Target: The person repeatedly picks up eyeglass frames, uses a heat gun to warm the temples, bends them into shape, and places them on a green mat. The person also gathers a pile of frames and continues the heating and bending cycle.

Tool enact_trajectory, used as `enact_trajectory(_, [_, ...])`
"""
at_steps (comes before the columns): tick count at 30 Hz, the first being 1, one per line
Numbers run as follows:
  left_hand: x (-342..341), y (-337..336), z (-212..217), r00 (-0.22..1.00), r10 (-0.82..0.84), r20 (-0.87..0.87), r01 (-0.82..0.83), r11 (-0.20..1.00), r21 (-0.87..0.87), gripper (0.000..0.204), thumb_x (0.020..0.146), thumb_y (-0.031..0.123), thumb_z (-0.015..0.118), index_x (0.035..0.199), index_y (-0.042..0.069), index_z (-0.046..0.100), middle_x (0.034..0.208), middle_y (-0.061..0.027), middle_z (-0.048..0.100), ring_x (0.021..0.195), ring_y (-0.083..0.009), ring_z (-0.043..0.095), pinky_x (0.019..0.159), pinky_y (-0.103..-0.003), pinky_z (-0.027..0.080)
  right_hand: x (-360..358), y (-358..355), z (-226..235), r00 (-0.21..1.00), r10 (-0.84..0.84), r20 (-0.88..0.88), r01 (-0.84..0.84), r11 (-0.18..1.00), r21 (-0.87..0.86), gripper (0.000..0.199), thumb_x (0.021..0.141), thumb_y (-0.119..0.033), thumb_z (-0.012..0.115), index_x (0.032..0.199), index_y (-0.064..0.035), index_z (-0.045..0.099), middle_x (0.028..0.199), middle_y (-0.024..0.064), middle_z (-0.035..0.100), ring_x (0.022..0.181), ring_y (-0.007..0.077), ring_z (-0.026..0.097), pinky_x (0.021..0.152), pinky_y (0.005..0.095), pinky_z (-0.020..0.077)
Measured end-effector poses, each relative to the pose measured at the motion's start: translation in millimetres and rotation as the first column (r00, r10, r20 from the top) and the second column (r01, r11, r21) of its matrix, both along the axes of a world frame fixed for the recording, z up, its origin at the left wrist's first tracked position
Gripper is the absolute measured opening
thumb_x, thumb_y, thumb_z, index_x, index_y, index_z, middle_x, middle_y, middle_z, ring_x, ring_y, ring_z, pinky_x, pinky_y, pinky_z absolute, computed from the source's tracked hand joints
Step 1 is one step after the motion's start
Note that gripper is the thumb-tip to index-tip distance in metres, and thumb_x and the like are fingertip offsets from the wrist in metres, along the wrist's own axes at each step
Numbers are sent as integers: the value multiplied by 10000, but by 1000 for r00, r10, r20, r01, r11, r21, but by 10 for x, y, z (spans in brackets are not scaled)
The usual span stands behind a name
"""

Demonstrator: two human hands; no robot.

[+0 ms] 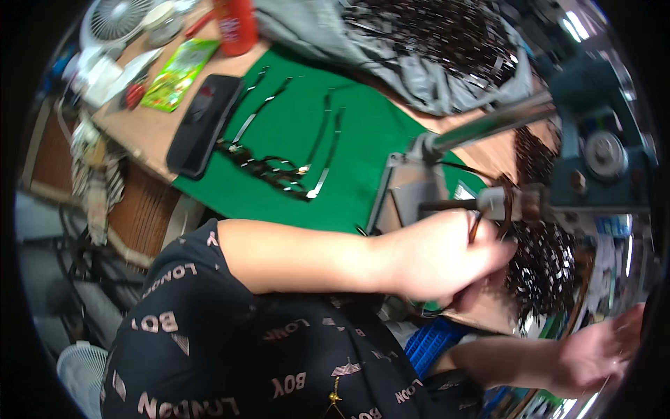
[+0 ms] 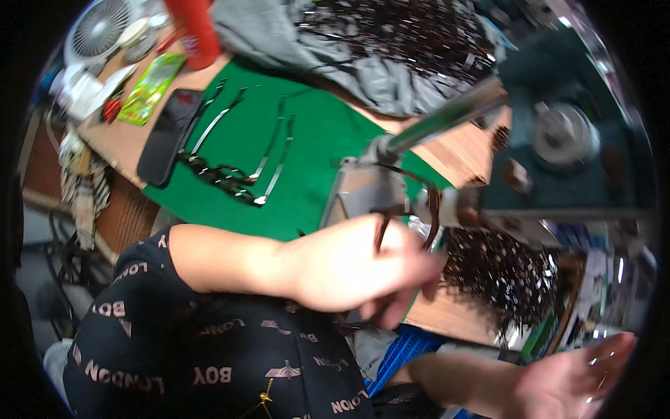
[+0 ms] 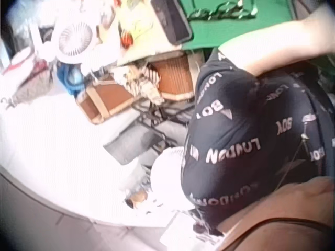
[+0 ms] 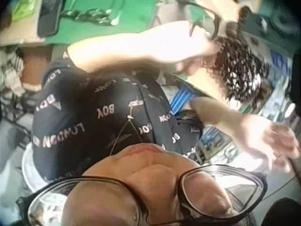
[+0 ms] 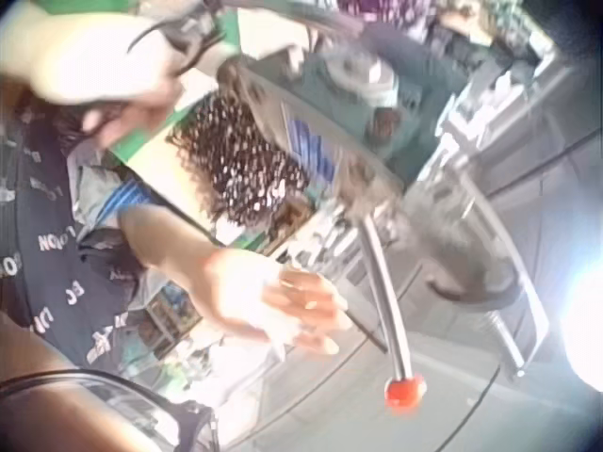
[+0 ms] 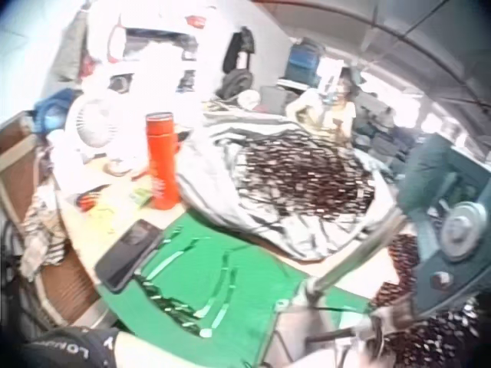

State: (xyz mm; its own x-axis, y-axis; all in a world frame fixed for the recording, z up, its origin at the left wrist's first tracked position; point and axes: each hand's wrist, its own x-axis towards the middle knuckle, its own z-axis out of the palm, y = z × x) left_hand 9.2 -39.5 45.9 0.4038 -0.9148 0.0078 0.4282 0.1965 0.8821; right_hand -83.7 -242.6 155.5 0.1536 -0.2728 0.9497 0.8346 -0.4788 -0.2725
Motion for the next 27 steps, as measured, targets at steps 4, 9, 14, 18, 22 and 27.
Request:
enact_trajectory(4, [-221,686,-431,739,-42,672,-260,903,343,379,920,342,506,718,32,585,560,-110,558,499,-290,541,511,-362,441,-162,-197,-1248,789,-41,-614,76,997,31,472,892,-89,492,1326,25,348,1214,167,506,1147,258,487,1011,393,362])
enact_trajectory(9, [-50,1099,-582,655,-130,744,-349,822,450,459,902,394,512,621,32,506,512,-139,480,489,-317,512,489,-368,409,-285,71,-1947,581,-27,-813,194,975,106,408,917,25,411,1320,-6,360,1200,116,520,1103,194,496,966,314,380])
enact_trajectory(14, [373,1330,-569,299,-387,872,-546,680,489,441,730,448,676,601,41,567,570,-112,587,578,-312,584,546,-400,451,-425,58,-2228,522,61,-851,201,960,193,454,897,10,476,1331,-14,344,1194,105,516,1073,167,492,943,288,377])
enact_trajectory(18, [677,1129,-530,75,-552,830,-773,494,399,413,603,338,771,777,39,546,721,-106,593,745,-294,610,643,-385,478,-498,98,-2460,497,6,-868,264,952,157,417,895,-6,500,1296,-7,386,1148,102,535,1025,166,506,911,284,387])
enact_trajectory(22, [1308,712,-346,-22,-447,894,-746,602,283,363,687,343,704,803,21,581,832,-144,599,817,-338,587,712,-403,483,-533,140,-2619,508,-26,-861,337,926,171,354,897,-23,510,1241,12,437,1089,105,558,992,169,519,898,290,394])
enact_trajectory(27, [2858,810,-809,-217,-290,932,-961,-104,-257,326,773,340,596,818,21,650,798,-150,626,830,-322,607,777,-398,488,-464,173,-2623,510,21,-860,303,931,202,337,896,-25,513,1224,13,448,1065,103,567,984,168,523,897,289,399])
